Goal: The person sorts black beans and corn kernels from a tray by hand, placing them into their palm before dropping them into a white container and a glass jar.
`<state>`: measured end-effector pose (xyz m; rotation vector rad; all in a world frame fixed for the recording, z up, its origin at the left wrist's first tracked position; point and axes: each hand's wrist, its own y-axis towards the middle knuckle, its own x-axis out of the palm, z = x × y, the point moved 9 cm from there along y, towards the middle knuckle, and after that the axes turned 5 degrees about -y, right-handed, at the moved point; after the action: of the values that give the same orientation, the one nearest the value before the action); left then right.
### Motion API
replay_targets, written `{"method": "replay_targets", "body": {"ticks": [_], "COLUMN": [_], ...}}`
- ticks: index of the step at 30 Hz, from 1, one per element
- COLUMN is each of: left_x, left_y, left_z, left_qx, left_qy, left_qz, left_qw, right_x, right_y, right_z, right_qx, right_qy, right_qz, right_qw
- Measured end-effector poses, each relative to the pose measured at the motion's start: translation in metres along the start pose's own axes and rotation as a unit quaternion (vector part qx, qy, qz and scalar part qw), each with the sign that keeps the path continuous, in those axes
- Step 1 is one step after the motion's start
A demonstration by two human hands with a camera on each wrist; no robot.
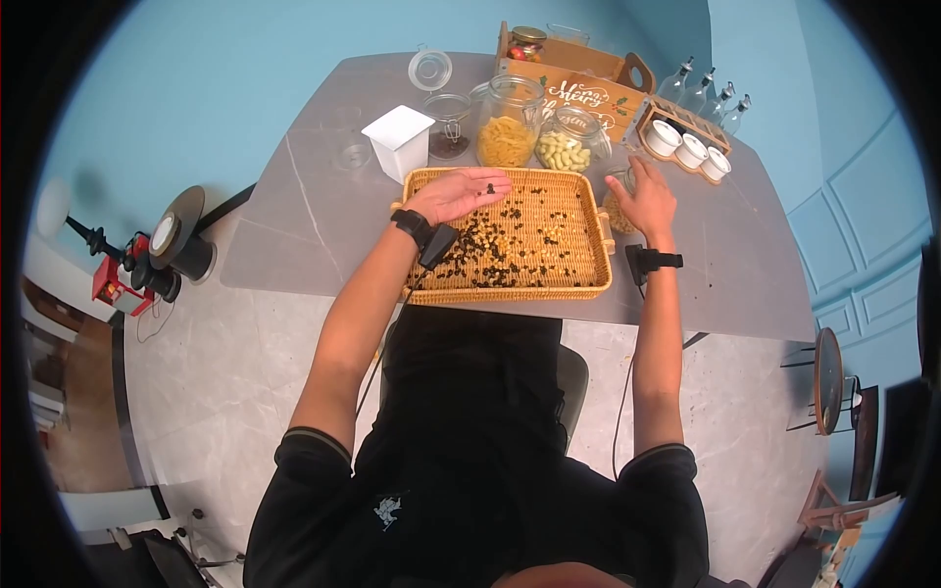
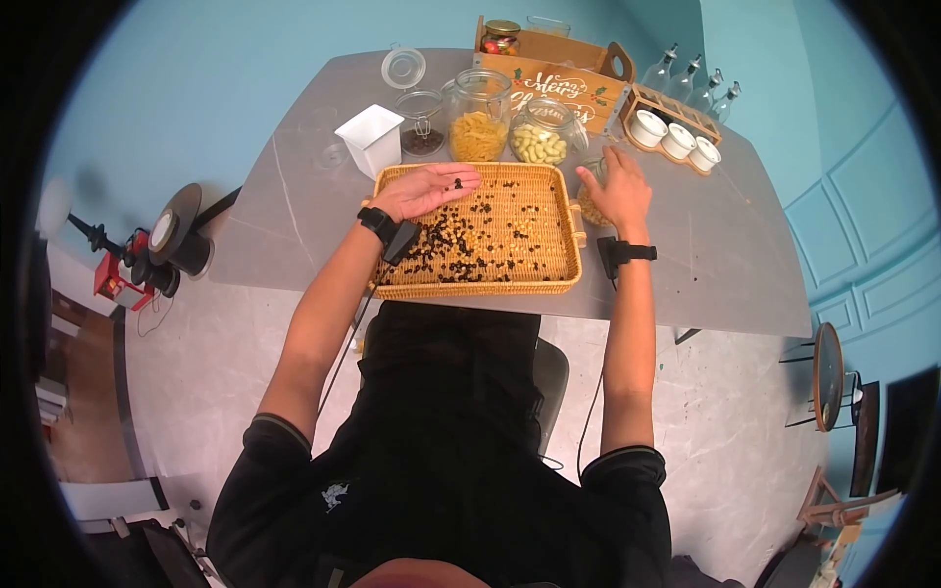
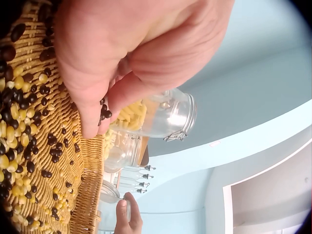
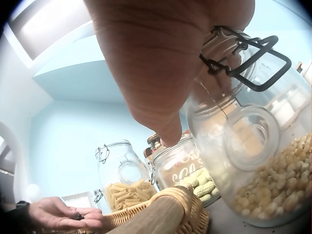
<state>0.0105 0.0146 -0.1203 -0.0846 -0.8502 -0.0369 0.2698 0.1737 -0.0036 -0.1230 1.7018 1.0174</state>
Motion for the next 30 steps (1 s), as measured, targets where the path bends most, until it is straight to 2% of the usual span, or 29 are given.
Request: {"method": "replay_targets", "body": {"ticks": [6,9,12,15,18,22,25,28,30], "left_x": [0.002,-0.001,-0.016,-0.025,-0.018,-0.002,0.022,0.035,0.015], "left_y": [-0.001,-0.001,0.000,-0.001,-0.010,-0.020,-0.036,-0.056,-0.054], "left_z": [0.000,-0.001,0.000,0.000,0.019,0.057,0.115,0.183,0.209], "left_qx": [-0.016,-0.026,-0.014,-0.020,0.037,0.156,0.242,0.338,0.331], "left_qy": [-0.068,-0.090,-0.033,-0.072,0.049,0.044,0.078,0.184,0.191], "left_qz": [0.039,0.032,0.093,0.113,0.149,0.186,0.206,0.233,0.260], "left_qw": [0.997,0.995,0.995,0.991,0.987,0.969,0.945,0.893,0.887], "right_x": [-0.001,-0.001,-0.001,-0.002,-0.001,0.002,0.001,-0.001,-0.001], "right_y": [0.000,0.000,0.000,0.000,0.000,0.000,0.000,-0.001,-0.001], "right_z": [-0.001,-0.001,-0.001,-0.002,-0.002,0.000,0.001,0.000,0.001], "right_qx": [-0.006,-0.006,-0.007,-0.010,-0.020,-0.020,-0.012,-0.008,-0.008], "right_qy": [-0.003,-0.001,0.000,0.003,0.007,0.003,0.002,-0.001,0.001], "right_qz": [0.005,0.006,0.011,0.015,0.026,0.033,0.016,0.016,0.019], "right_qw": [1.000,1.000,1.000,1.000,0.999,0.999,1.000,1.000,1.000]}}
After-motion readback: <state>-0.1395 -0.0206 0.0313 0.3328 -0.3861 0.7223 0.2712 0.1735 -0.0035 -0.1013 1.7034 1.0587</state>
